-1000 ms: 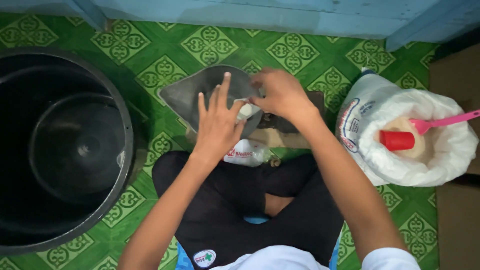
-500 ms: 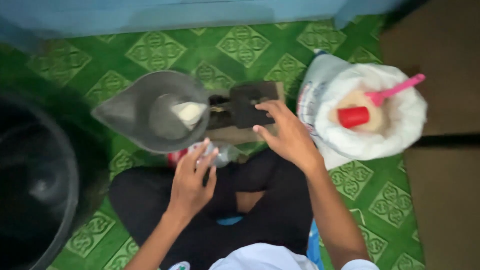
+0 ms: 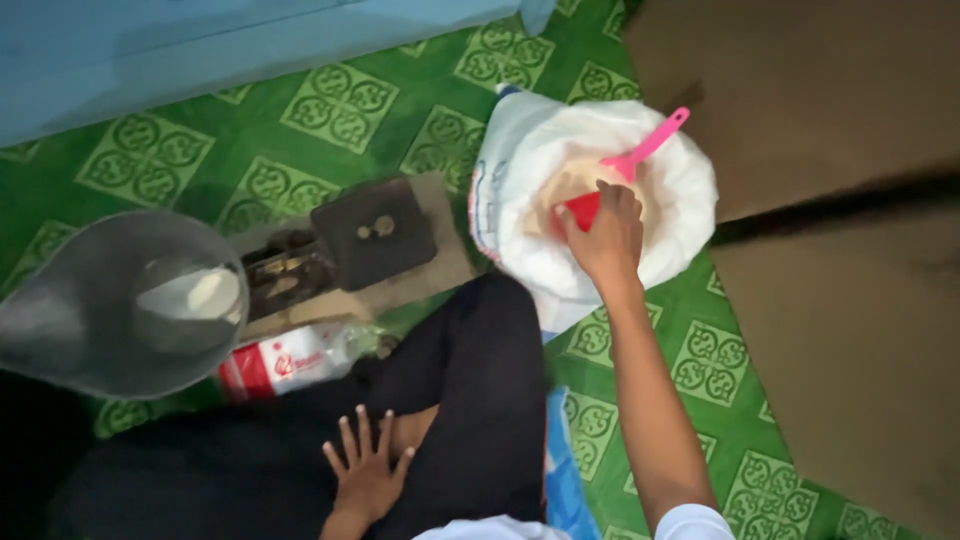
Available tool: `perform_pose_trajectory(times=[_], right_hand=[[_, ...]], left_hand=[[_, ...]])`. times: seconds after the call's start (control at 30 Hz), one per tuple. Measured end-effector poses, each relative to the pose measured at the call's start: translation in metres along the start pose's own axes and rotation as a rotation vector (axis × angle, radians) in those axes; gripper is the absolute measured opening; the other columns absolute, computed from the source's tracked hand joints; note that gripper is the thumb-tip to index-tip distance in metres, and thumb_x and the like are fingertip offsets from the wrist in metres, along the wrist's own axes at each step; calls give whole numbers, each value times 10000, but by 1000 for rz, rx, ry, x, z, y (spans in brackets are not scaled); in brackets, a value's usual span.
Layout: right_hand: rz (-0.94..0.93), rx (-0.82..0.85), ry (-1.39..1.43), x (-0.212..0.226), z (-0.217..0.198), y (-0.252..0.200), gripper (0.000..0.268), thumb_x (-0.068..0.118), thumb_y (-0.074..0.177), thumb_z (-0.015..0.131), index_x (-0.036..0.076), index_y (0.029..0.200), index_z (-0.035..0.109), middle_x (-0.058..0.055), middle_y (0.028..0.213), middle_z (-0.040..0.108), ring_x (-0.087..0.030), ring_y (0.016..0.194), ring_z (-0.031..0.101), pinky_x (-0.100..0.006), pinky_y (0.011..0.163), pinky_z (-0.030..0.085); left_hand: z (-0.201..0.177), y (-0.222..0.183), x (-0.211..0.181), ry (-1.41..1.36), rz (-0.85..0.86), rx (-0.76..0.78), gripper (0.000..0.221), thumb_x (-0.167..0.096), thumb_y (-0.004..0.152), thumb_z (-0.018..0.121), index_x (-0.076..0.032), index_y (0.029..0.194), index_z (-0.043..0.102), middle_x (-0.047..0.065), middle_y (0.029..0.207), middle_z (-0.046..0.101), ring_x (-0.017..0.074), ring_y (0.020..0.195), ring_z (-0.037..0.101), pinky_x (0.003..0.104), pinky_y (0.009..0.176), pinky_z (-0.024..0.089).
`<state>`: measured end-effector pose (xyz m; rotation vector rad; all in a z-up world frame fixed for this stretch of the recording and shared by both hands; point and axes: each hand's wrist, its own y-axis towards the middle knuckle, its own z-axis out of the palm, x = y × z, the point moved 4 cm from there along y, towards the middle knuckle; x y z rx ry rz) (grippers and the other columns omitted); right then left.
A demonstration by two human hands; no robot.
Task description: Scooping powder from a large sack into a metal container on a scale for weighing and packaging.
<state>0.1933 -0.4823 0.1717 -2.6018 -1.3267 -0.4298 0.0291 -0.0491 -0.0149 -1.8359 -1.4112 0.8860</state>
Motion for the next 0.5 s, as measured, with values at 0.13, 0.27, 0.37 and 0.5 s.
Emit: perform_pose_trajectory(times=[0.13, 0.27, 0.37, 0.5], right_hand=[[194, 214, -176, -31, 22, 25, 920, 660, 833, 552, 4, 1446, 355, -220, 1450, 363, -385, 1332, 339, -518, 1030, 351], [223, 227, -135, -45, 41, 35, 786, 689, 745, 620, 65, 1217, 540, -224, 1226, 498, -420, 1150, 498, -514, 918, 458], [224, 221, -217, -58, 63, 43, 907, 744, 721, 619, -16, 1201, 496, -196, 1191, 487, -387, 1125, 480, -469, 877, 486], [142, 238, -314, -66, 69, 46, 970, 775, 705, 624, -34, 1221, 483, -180, 1165, 465, -371, 1090, 466, -463, 830, 501]], left_hand=[[-23, 0, -18, 19, -84, 229, 791, -723, 916, 169, -355, 1560, -107, 60, 1620, -327, 374, 1484, -276, 659, 1132, -115], [-39, -2, -29, 42, -152, 391, 829, -760, 909, 137, -345, 1548, -188, 53, 1589, -411, 378, 1459, -348, 650, 1126, -146], [-44, -1, -34, 51, -197, 490, 848, -786, 902, 123, -347, 1539, -225, 52, 1572, -445, 377, 1449, -370, 640, 1125, -156], [-37, 4, -33, 71, -227, 509, 868, -810, 891, 128, -355, 1532, -241, 58, 1563, -463, 386, 1441, -384, 645, 1117, -154]])
